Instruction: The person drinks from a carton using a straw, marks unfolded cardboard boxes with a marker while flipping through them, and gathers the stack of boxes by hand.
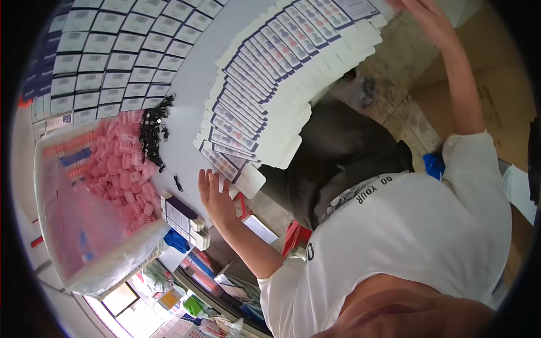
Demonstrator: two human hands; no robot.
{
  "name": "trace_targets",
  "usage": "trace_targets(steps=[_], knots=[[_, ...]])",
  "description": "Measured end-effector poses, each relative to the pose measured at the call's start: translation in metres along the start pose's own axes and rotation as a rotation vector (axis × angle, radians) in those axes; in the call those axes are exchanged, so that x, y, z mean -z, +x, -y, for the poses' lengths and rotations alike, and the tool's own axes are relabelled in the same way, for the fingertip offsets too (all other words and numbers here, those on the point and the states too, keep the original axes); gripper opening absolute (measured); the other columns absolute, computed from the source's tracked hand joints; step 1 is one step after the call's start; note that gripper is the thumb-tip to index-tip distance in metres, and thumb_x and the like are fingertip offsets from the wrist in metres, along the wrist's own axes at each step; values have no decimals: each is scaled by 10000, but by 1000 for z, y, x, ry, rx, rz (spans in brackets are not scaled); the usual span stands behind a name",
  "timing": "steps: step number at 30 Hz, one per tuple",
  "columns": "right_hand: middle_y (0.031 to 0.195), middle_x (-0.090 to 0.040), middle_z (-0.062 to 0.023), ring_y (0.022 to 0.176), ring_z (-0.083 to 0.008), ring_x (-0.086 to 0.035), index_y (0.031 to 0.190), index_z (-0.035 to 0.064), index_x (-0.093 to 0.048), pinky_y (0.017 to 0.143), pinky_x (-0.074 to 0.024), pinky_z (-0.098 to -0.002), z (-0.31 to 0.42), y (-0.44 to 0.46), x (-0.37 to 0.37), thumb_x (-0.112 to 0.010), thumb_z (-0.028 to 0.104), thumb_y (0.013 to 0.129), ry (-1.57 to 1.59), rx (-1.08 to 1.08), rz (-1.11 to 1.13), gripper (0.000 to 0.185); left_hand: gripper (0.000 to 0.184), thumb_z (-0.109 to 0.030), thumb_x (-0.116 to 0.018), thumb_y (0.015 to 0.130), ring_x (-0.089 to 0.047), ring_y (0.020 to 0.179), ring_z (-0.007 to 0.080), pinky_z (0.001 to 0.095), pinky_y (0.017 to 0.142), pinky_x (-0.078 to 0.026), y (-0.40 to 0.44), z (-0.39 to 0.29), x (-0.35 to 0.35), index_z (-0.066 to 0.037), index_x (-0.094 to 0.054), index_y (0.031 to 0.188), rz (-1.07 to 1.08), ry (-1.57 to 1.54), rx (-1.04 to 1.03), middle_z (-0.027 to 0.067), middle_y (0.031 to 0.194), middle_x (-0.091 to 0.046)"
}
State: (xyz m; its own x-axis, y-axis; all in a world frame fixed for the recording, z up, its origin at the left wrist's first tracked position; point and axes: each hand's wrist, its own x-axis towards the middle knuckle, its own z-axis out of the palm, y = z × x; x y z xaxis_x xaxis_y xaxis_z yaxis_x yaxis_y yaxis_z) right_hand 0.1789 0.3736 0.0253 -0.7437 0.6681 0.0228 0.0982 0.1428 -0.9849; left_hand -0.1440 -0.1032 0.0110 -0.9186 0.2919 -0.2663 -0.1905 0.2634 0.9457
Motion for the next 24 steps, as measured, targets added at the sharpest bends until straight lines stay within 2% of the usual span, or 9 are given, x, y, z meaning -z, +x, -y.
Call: trace_targets(steps=[2, 7, 10, 11, 13, 15, 16, 19, 24], knots=[[1459, -362, -302, 1395, -452, -289, 1414, -41, -393, 1143, -255, -518, -18, 41, -4, -593, 425, 906, -328, 30, -242, 718, 608, -244, -586, 981, -374, 1349, 307, 475, 1019, -397, 1, -6, -1, -5, -323, 1474, 20, -78, 35, 194, 1459, -388], [1418, -432, -295, 1358, -401, -381, 1388, -16, -442, 1135, -294, -442, -178, 131, -23, -542, 417, 945, -1932, 622, -417, 627, 672, -208, -593, 968, -401, 1333, 328, 529, 991, -431, 5, -2, -6, 62, -253, 1480, 100, -290, 103, 204, 1442, -404], [1441, -419, -271, 1367, -412, -362, 1409, 6, -424, 1150, -271, -465, -79, 111, -125, -538, 447, 949, -1286, 322, -26, 647, 645, -202, -590, 968, -486, 1258, 306, 492, 977, -456, 12, -1, -29, 68, -275, 1462, 170, -397, 91, 191, 1398, -461], [1394, -473, -246, 1315, -399, -425, 1322, 5, -511, 1102, -336, -454, -83, 113, -155, -533, 456, 955, -1274, 553, -86, 582, 621, -204, -585, 972, -512, 1227, 295, 474, 975, -461, 19, -3, -36, 65, -292, 1450, 270, -421, 101, 180, 1374, -486], [1404, -462, -229, 1293, -415, -437, 1300, 24, -549, 1073, -373, -470, -72, 105, -215, -526, 490, 948, -1148, 655, -100, 585, 575, -209, -574, 980, -563, 1164, 274, 439, 971, -471, 36, -8, -52, 59, -328, 1425, 479, -464, 112, 157, 1327, -536], [1482, -374, -233, 1336, -442, -373, 1446, 58, -407, 1111, -317, -494, -42, 81, -270, -483, 544, 943, -1032, 504, 13, 704, 499, -196, -595, 971, -600, 1104, 245, 402, 965, -479, 51, 1, -82, 40, -397, 1363, 531, -586, 128, 122, 1214, -610], [1513, -332, -232, 1386, -435, -308, 1451, 64, -404, 1142, -271, -485, -39, 75, -293, -470, 553, 948, -954, 491, 101, 706, 482, -169, -670, 919, -624, 1058, 239, 398, 912, -515, 39, -8, -102, 43, -445, 1288, 339, -531, 85, 134, 1155, -624], [1543, -281, -233, 1439, -423, -210, 1484, 75, -359, 1171, -216, -479, -10, 46, -326, -518, 519, 936, -776, 452, 227, 723, 515, -122, -744, 836, -645, 1003, 231, 380, 855, -549, 29, -29, -100, 43, -459, 1232, 352, -383, 29, 168, 1142, -615], [1510, -314, -267, 1435, -380, -250, 1500, 14, -282, 1166, -234, -449, -7, 46, -322, -704, 419, 843, -307, 538, 116, 880, 625, 16, -750, 722, -643, 976, 244, 366, 847, -551, 22, -10, -86, 42, -419, 1251, 209, -399, -86, 157, 1121, -595]])
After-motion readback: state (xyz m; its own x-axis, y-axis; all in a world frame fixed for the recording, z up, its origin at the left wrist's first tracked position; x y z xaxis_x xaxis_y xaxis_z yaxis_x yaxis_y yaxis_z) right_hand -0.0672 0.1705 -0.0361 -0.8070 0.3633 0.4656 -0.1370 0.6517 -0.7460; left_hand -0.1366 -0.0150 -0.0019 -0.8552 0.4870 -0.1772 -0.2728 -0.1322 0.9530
